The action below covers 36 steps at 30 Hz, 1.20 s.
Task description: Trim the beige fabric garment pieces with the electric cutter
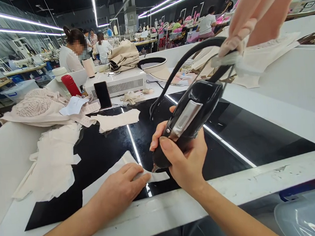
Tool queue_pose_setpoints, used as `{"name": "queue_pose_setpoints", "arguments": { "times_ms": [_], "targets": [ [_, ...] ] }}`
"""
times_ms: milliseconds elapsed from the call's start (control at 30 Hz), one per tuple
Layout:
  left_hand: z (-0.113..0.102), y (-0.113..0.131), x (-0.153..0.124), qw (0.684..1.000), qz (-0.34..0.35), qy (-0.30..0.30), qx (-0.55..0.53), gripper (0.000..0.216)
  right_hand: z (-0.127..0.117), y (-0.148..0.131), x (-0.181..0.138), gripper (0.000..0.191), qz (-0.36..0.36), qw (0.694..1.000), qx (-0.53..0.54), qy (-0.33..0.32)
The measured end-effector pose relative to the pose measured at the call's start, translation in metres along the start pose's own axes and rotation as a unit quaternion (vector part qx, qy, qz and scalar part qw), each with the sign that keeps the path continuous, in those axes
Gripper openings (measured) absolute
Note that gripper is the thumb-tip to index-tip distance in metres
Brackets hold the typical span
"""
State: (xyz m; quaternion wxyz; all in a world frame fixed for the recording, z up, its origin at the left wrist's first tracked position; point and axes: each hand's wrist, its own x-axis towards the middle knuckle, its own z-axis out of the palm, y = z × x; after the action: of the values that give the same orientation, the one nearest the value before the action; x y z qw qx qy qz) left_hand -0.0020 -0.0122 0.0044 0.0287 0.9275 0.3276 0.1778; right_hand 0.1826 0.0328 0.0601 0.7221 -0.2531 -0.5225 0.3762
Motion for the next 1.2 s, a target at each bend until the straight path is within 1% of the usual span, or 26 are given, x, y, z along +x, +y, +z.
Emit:
{"name": "queue_pose_setpoints", "arguments": {
  "times_ms": [100, 233, 400, 500, 667, 800, 933, 1033, 1100, 1200],
  "targets": [
    [0.001, 0.0, -0.001, 1.0, 0.0, 0.001, -0.005, 0.024, 0.003, 0.0, 0.0, 0.026, 0.001, 1.0, -0.004, -0.005],
    [0.002, 0.0, 0.0, 1.0, 0.0, 0.001, -0.016, 0.027, 0.006, 0.0, 0.0, 0.025, 0.009, 1.0, -0.003, 0.006],
    [0.001, 0.001, 0.0, 1.0, -0.013, -0.005, -0.011, 0.022, 0.011, 0.003, 0.002, 0.027, 0.008, 1.0, 0.023, 0.019],
    [0.002, 0.001, 0.0, 1.0, -0.015, -0.006, -0.016, 0.022, 0.013, 0.006, 0.002, 0.027, 0.005, 1.0, 0.026, 0.011],
    [0.002, 0.001, 0.001, 1.0, -0.018, 0.0, -0.02, 0.022, 0.015, 0.008, 0.003, 0.023, 0.025, 1.0, 0.013, 0.006],
    [0.002, 0.001, 0.001, 1.0, -0.023, 0.002, -0.019, 0.021, 0.018, 0.011, 0.003, 0.025, 0.02, 0.999, 0.025, -0.001],
    [0.005, 0.0, 0.001, 1.0, -0.021, 0.012, -0.01, 0.021, 0.02, 0.014, 0.003, 0.022, 0.024, 1.0, -0.014, 0.002],
    [0.005, 0.0, 0.002, 1.0, -0.018, 0.019, -0.002, 0.02, 0.018, 0.015, 0.005, 0.021, 0.029, 0.999, -0.016, -0.008],
    [0.003, -0.001, 0.004, 1.0, -0.018, 0.014, 0.005, 0.018, 0.014, 0.013, 0.008, 0.024, 0.029, 0.999, -0.013, -0.015],
    [0.0, -0.006, 0.009, 1.0, -0.019, 0.002, 0.013, 0.018, 0.003, 0.006, 0.018, 0.029, 0.024, 0.997, -0.075, -0.015]
  ]
}}
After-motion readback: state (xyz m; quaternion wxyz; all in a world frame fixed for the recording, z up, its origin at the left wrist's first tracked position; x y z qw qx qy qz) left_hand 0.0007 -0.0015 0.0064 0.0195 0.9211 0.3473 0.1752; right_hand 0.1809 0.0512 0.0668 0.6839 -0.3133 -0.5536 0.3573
